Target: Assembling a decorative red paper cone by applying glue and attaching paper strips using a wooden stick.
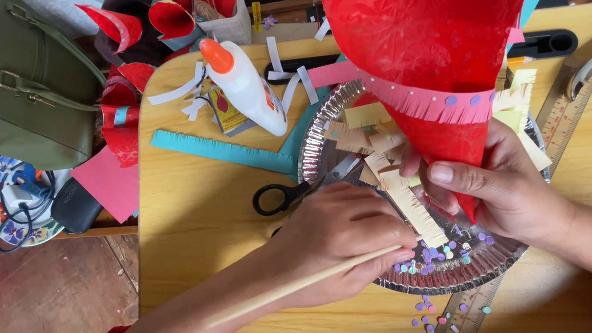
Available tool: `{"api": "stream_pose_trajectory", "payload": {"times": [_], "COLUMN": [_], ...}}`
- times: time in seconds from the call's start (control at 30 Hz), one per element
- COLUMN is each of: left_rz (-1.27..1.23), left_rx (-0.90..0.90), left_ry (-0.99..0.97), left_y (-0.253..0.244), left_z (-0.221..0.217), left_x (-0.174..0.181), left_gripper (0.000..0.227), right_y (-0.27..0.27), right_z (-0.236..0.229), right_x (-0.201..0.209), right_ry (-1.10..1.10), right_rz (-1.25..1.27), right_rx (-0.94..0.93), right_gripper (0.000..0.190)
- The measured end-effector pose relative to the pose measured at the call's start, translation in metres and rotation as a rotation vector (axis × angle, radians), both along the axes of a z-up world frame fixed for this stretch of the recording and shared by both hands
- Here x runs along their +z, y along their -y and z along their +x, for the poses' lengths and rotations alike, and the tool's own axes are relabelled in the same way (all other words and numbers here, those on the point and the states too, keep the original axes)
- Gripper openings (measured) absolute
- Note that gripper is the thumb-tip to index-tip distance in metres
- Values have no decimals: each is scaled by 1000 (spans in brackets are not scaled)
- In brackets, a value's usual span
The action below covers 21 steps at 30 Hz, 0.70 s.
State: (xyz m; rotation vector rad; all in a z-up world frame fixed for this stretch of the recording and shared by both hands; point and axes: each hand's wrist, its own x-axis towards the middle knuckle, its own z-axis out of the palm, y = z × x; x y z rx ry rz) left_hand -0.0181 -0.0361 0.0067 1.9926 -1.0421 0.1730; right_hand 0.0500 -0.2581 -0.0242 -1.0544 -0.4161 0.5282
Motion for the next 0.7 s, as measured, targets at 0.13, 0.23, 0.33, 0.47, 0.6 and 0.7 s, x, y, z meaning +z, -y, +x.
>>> {"api": "stream_pose_trajectory", "payload": {"times": [0.13,0.23,0.33,0.47,0.6,0.7], "left_rz": [-109,-202,-128,-28,31,46], "left_rx": [91,161,178,141,95,77], "left_ry": [39,95,77,-34,-114,-104], "left_y": [-9,-15,-17,-16,-11,-10], "left_z": [-3,-4,-3,2,5,7], "left_x": [28,40,32,10,-9,-16], "left_gripper": [6,6,8,9,14,8], "right_y": [-2,-3,-2,-2,0,-2], "right_z": [-1,-2,-2,-2,-2,-2], "right_x": [6,6,1,-3,-6,-5], "right_ry": [-13,-33,-29,-32,-67,-44], "right_rz": [-5,-29,9,10,4,-6], "right_rx": [44,59,43,-13,-38,-40], "right_gripper": [28,28,23,17,16,17]}}
